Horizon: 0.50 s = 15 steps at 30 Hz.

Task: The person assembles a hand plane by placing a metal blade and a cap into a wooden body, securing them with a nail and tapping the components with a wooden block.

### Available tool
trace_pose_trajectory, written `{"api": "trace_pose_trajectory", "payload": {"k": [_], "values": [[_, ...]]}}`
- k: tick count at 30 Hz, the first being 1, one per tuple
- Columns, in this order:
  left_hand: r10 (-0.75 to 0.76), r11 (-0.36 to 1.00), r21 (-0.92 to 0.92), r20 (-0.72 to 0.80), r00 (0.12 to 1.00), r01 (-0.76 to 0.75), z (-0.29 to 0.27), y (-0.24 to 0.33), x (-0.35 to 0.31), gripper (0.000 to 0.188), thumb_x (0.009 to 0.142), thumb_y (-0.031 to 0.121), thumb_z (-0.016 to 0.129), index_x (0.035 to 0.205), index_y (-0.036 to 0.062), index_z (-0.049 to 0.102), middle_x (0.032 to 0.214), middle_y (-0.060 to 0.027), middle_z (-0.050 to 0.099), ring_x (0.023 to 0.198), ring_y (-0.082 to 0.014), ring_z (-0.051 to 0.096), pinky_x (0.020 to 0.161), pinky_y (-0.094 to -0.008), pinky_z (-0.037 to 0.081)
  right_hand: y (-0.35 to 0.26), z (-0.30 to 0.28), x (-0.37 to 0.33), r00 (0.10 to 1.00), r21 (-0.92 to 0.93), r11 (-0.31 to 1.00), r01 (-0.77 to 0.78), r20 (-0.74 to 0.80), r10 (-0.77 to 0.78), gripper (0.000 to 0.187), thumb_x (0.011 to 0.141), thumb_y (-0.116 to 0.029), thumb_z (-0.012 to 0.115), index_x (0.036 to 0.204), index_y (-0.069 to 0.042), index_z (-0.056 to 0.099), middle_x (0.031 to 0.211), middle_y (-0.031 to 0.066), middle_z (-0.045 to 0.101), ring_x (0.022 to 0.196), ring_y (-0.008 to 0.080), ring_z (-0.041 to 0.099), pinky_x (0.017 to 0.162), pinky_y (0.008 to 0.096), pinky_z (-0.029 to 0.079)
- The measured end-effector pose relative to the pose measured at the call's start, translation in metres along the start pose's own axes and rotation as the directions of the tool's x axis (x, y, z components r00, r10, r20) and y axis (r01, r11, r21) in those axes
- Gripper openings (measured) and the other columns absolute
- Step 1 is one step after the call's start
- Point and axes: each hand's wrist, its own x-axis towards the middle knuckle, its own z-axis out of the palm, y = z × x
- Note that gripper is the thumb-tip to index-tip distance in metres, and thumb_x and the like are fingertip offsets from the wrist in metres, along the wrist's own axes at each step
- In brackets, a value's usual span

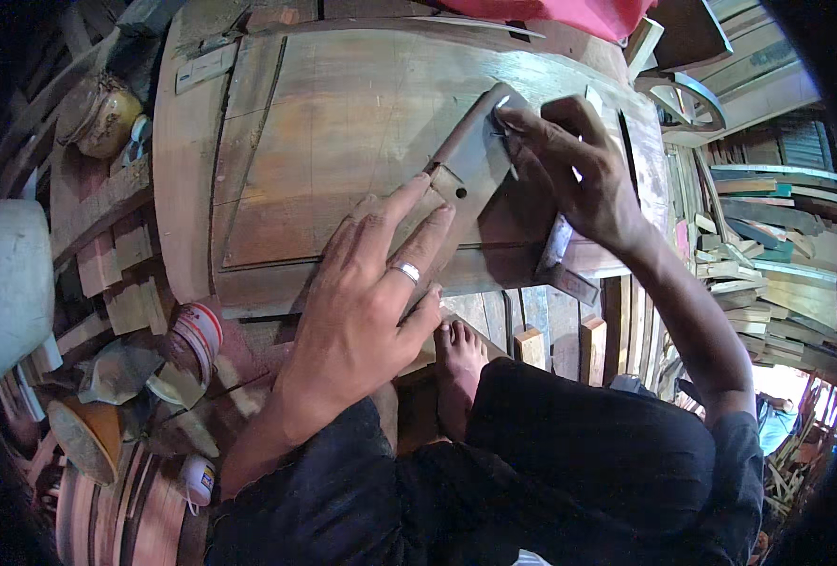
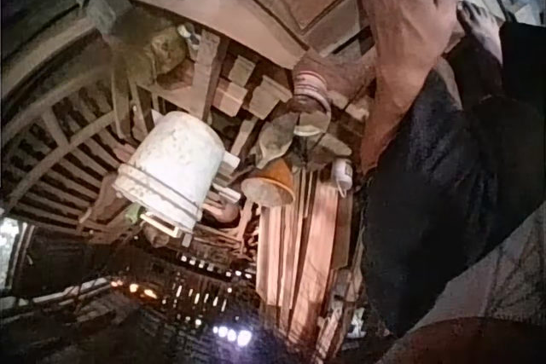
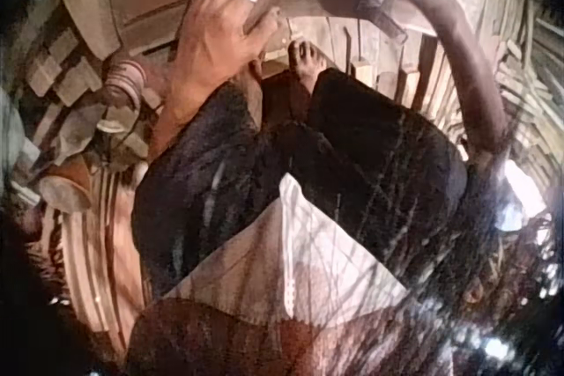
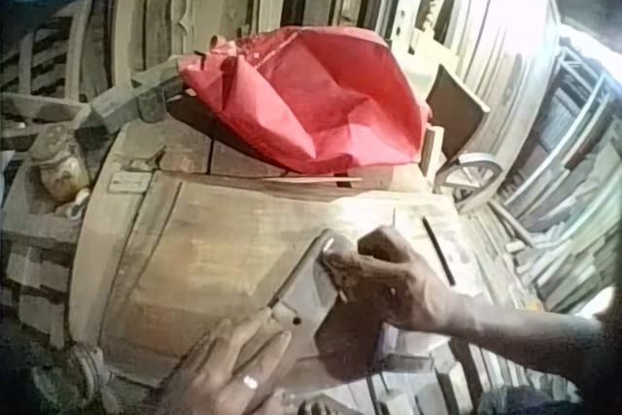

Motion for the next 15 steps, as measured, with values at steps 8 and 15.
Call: {"api": "trace_pose_trajectory", "payload": {"k": [8,15], "values": [[0.006,1.0,0.013,-0.018,1.0,-0.006,-0.001,0.001,-0.003,0.069,0.086,0.01,0.076,0.153,0.005,0.06,0.161,-0.0226,0.048,0.144,-0.0467,0.051,0.122,-0.0524,0.042,0.0,-0.003,-0.007,0.998,-0.03,0.997,-0.064,0.0,0.064,0.049,0.093,-0.012,0.078,0.142,-0.012,0.072,0.113,0.0156,0.062,0.105,0.0325,0.063,0.093,0.0424,0.056],[0.025,0.999,0.045,-0.013,1.0,-0.024,-0.001,-0.001,-0.002,0.07,0.086,0.011,0.075,0.154,0.0058,0.059,0.165,-0.0214,0.046,0.145,-0.0464,0.05,0.123,-0.0539,0.039,-0.011,0.002,-0.008,0.993,0.04,0.992,-0.117,0.021,0.116,0.05,0.093,-0.009,0.075,0.143,-0.011,0.072,0.114,0.0169,0.061,0.106,0.0323,0.062,0.094,0.043,0.055]]}}
